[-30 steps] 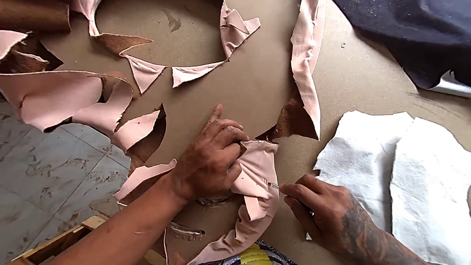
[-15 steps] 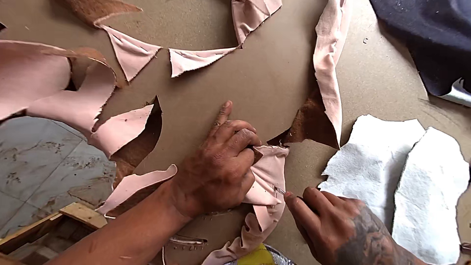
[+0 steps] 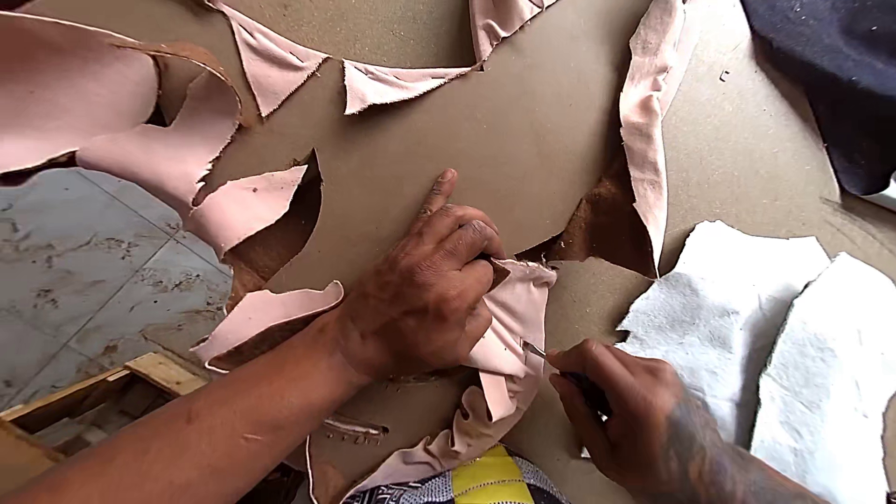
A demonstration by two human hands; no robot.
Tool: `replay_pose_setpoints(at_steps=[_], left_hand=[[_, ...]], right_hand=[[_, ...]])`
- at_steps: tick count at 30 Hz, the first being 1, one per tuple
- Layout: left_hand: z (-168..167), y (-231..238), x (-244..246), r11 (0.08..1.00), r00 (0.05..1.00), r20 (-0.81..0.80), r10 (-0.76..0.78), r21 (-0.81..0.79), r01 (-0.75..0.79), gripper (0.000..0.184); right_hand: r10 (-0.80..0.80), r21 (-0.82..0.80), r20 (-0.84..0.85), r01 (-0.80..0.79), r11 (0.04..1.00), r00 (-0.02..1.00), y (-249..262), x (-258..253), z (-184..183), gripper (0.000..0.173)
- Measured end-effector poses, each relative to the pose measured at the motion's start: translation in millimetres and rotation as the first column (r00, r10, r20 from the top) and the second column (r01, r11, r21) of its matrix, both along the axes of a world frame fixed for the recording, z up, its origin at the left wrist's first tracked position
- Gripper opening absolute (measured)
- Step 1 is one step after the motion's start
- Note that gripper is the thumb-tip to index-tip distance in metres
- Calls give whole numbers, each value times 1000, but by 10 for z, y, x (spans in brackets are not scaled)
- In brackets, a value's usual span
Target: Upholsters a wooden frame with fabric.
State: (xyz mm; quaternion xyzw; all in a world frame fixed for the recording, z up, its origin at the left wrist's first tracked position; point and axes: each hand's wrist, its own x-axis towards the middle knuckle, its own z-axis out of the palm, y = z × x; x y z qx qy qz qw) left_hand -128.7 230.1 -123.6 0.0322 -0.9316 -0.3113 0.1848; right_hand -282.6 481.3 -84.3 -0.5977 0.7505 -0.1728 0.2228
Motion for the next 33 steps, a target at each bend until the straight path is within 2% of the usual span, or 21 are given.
replay_pose_setpoints(at_steps=[1, 2, 3, 5, 6, 9, 10, 11, 12, 13, 14, 15, 16, 17, 18, 19, 20, 21, 22, 24, 33], left_hand=[[2, -2, 2, 1000, 1000, 3, -2, 0, 2, 23], [9, -5, 4, 1000, 1000, 7, -10, 2, 10, 23], [16, -2, 3, 1000, 1000, 8, -17, 9, 17, 23], [23, -4, -8, 1000, 1000, 4, -13, 11, 13, 24], [23, -3, -7, 1000, 1000, 1, -10, 11, 10, 24], [24, -10, 1, 1000, 1000, -6, -9, 18, 9, 25], [27, -16, -2, 1000, 1000, -8, -13, 19, 14, 25], [33, -18, -2, 1000, 1000, -6, -16, 21, 16, 25], [37, -20, -3, 1000, 1000, -8, -15, 21, 15, 24], [37, -23, -5, 1000, 1000, -15, -12, 21, 13, 24], [35, -26, -1, 1000, 1000, -24, -11, 21, 11, 24], [35, -22, 8, 1000, 1000, -27, -13, 27, 14, 24], [37, -25, 12, 999, 999, -28, -14, 31, 15, 24], [40, -31, 16, 999, 1000, -27, -14, 34, 15, 24], [42, -33, 19, 999, 1000, -25, -18, 39, 19, 24], [39, -46, 17, 999, 999, -27, -18, 40, 19, 24], [37, -53, 25, 999, 999, -28, -15, 43, 16, 25], [38, -43, 36, 998, 999, -29, -18, 56, 20, 25], [38, -42, 26, 998, 999, -34, -24, 62, 26, 25], [40, -46, 19, 998, 999, -37, -25, 55, 27, 25], [49, -46, 27, 996, 999, -38, -30, 80, 33, 24]], right_hand=[[68, -38, -73, -71, 997, 995, -6, -16, -16, 21], [83, -53, -76, -87, 995, 994, 6, -15, -35, 21], [26, -41, 18, -26, 999, 999, 36, -2, -55, 20], [-150, 47, 304, 142, 989, 941, 74, 10, -106, 19], [-156, 49, 317, 149, 988, 935, 79, 14, -114, 20], [55, -99, -12, -56, 994, 998, 51, -13, -125, 21], [20, -87, 49, -16, 996, 999, 61, 7, -131, 21], [-98, 1, 262, 101, 995, 960, 76, 39, -119, 20], [-290, 183, 556, 225, 957, 779, 77, 59, -88, 21], [-481, 400, 769, 271, 876, 420, 60, 45, -71, 24], [-572, 547, 817, 219, 808, 67, 64, 25, -87, 26], [-575, 592, 806, 176, 787, -140, 106, 27, -127, 27], [-525, 553, 831, 177, 814, -181, 157, 32, -170, 27], [-449, 451, 891, 214, 866, -60, 221, 34, -197, 27], [-348, 294, 910, 240, 925, 228, 277, 14, -195, 25], [-229, 122, 793, 220, 968, 565, 286, -40, -186, 22], [-149, -10, 598, 193, 981, 788, 279, -70, -194, 21], [-121, -93, 436, 178, 980, 892, 271, -72, -198, 20], [-106, -144, 313, 158, 977, 944, 237, -75, -204, 19], [-74, -157, 197, 106, 982, 978, 161, -73, -210, 18], [58, -86, -56, -63, 994, 997, 52, -43, -75, 22]])
